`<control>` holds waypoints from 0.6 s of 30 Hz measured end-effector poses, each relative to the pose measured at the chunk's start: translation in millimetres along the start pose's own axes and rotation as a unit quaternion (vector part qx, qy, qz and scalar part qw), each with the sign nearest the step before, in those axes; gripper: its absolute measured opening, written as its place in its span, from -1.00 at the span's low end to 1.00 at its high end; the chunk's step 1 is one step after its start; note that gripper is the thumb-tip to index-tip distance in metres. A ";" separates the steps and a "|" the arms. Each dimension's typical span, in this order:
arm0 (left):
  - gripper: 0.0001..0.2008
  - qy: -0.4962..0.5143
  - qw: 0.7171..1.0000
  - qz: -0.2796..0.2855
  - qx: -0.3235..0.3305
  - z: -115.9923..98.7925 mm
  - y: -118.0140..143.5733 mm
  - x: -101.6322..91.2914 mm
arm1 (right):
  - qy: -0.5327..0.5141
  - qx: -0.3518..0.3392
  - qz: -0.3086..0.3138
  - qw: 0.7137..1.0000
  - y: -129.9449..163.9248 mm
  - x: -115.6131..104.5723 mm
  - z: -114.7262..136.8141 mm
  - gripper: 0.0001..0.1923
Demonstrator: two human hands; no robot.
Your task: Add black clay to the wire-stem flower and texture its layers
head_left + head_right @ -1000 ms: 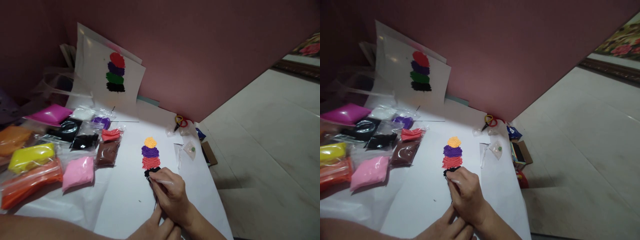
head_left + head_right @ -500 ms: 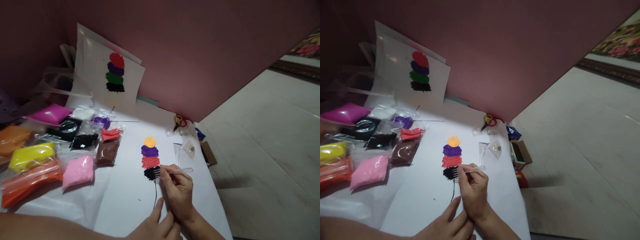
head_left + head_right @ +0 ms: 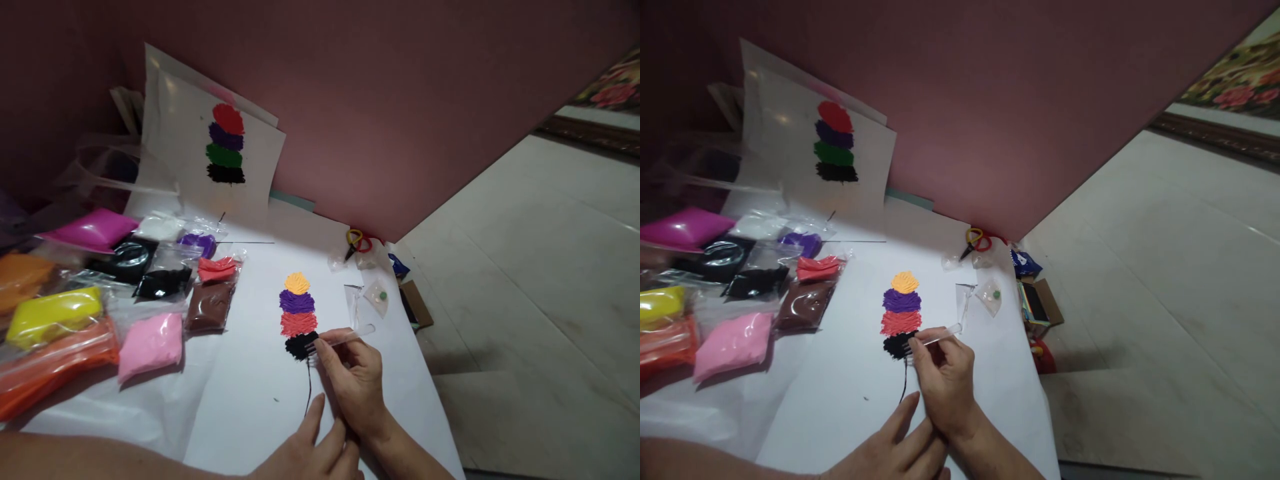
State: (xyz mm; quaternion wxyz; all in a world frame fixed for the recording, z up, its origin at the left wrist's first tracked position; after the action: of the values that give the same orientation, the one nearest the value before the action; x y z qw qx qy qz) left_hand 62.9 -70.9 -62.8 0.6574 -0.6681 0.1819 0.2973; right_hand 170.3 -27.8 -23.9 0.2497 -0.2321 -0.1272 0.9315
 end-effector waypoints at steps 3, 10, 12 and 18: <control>-0.90 0.005 1.000 -0.006 -0.005 0.5 -0.1 -0.4 | -0.014 0.049 0.013 0.999 0.3 0.6 -2.2 -0.92; -0.89 0.006 1.000 -0.017 -0.012 1.6 -2.4 -2.4 | -0.036 0.111 0.018 0.993 -0.8 2.3 -3.0 -0.89; -0.89 0.007 1.000 -0.019 -0.016 1.4 -2.1 -2.1 | -0.042 0.123 0.023 0.991 -0.8 2.1 -3.8 -0.88; -0.90 0.002 1.000 0.019 -0.004 0.7 -0.2 0.5 | -0.054 0.143 0.027 0.988 -3.2 -0.3 -3.8 -0.83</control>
State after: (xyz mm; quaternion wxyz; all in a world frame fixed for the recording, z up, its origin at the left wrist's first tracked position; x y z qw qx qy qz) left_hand 63.3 -70.1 -62.9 0.6489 -0.6674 0.1946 0.3093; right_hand 173.7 -24.8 -25.9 0.2475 -0.1465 0.0006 0.9578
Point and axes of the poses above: each hand's wrist, its own y-axis away from the middle knuckle, its own x-axis out of the palm, z = x × y, the point moved 3 cm from there along -y, towards the middle knuckle, and after that the axes turned 6 degrees about -z, right-handed, at the moved point
